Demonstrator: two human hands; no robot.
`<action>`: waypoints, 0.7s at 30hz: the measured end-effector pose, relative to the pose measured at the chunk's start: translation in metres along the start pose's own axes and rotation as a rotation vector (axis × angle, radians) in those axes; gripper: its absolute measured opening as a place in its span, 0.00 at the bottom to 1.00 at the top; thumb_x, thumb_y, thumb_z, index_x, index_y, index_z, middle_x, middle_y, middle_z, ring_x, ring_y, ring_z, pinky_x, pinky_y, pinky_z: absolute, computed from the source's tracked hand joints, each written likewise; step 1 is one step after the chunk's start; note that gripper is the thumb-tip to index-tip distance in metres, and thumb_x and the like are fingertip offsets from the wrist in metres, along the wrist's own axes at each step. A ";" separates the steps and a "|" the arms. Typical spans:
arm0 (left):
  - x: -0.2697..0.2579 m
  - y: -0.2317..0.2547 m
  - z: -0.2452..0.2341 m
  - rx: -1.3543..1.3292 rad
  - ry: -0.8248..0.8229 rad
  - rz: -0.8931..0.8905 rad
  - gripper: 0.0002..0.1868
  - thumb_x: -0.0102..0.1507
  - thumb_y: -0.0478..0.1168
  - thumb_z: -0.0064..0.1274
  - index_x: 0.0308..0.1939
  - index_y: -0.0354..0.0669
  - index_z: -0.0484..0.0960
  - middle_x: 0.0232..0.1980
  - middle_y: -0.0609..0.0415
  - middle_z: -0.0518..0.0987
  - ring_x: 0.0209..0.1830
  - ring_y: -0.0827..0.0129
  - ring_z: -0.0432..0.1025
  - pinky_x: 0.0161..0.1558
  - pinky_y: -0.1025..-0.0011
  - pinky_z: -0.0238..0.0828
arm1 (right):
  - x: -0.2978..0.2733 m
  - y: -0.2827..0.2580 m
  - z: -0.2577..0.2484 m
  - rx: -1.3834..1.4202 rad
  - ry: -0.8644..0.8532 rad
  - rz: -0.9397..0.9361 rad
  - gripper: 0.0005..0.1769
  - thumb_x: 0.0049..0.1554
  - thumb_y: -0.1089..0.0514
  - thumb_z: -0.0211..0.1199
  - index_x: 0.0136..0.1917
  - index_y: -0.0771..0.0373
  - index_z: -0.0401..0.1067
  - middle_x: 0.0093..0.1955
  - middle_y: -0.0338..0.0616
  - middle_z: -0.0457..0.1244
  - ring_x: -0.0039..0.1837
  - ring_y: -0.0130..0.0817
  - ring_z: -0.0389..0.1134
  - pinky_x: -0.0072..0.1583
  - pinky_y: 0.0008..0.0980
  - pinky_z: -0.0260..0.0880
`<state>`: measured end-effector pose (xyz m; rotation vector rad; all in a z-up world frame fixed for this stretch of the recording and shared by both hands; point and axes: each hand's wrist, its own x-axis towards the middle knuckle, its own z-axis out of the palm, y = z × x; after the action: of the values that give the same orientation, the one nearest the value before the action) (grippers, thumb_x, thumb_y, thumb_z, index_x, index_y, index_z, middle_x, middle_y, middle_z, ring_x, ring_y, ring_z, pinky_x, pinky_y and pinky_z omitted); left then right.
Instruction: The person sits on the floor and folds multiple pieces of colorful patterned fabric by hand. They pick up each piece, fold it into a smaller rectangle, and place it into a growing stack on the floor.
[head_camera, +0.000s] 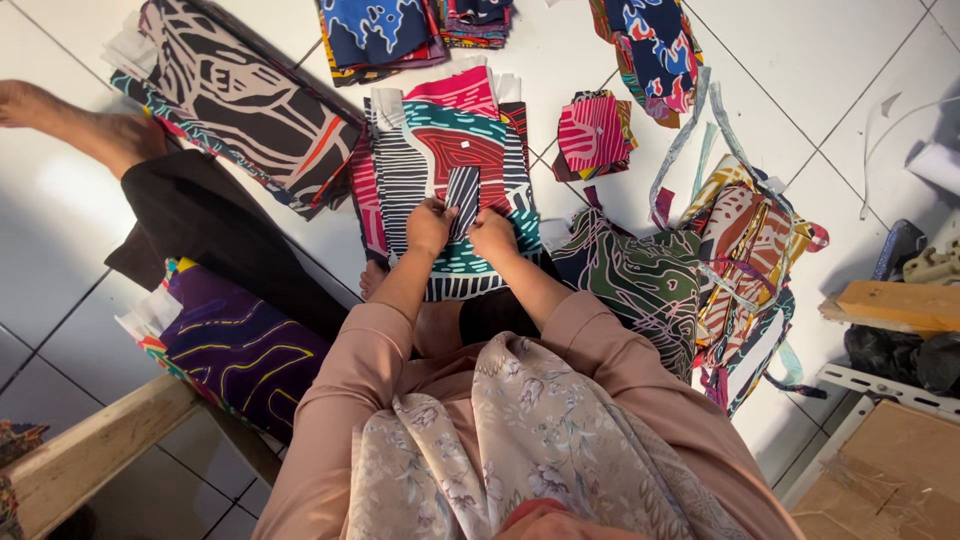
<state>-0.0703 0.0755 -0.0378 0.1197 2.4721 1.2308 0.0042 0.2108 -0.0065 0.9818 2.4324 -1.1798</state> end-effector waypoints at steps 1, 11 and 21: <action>-0.002 0.007 0.000 0.001 -0.002 0.006 0.17 0.60 0.46 0.65 0.45 0.37 0.84 0.39 0.44 0.85 0.41 0.54 0.80 0.46 0.62 0.75 | -0.002 -0.005 -0.009 -0.197 0.024 -0.074 0.14 0.56 0.51 0.65 0.51 0.61 0.74 0.41 0.54 0.71 0.46 0.48 0.74 0.48 0.44 0.73; -0.074 0.065 -0.027 0.146 0.284 0.393 0.35 0.48 0.37 0.69 0.56 0.32 0.72 0.48 0.39 0.76 0.50 0.43 0.71 0.51 0.53 0.71 | 0.015 0.001 -0.124 -0.648 -0.290 0.116 0.28 0.56 0.37 0.68 0.52 0.66 0.78 0.49 0.52 0.71 0.50 0.49 0.76 0.52 0.46 0.74; -0.140 0.021 0.012 0.465 -0.203 0.416 0.17 0.63 0.38 0.47 0.56 0.40 0.75 0.54 0.39 0.76 0.55 0.44 0.72 0.51 0.53 0.74 | 0.004 0.013 -0.107 -0.300 -0.117 -0.368 0.19 0.51 0.47 0.72 0.40 0.68 0.79 0.37 0.57 0.68 0.40 0.51 0.71 0.46 0.44 0.71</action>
<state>0.0623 0.0639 0.0131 0.8724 2.5737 0.7054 0.0152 0.3008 0.0518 0.3801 2.6604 -0.8998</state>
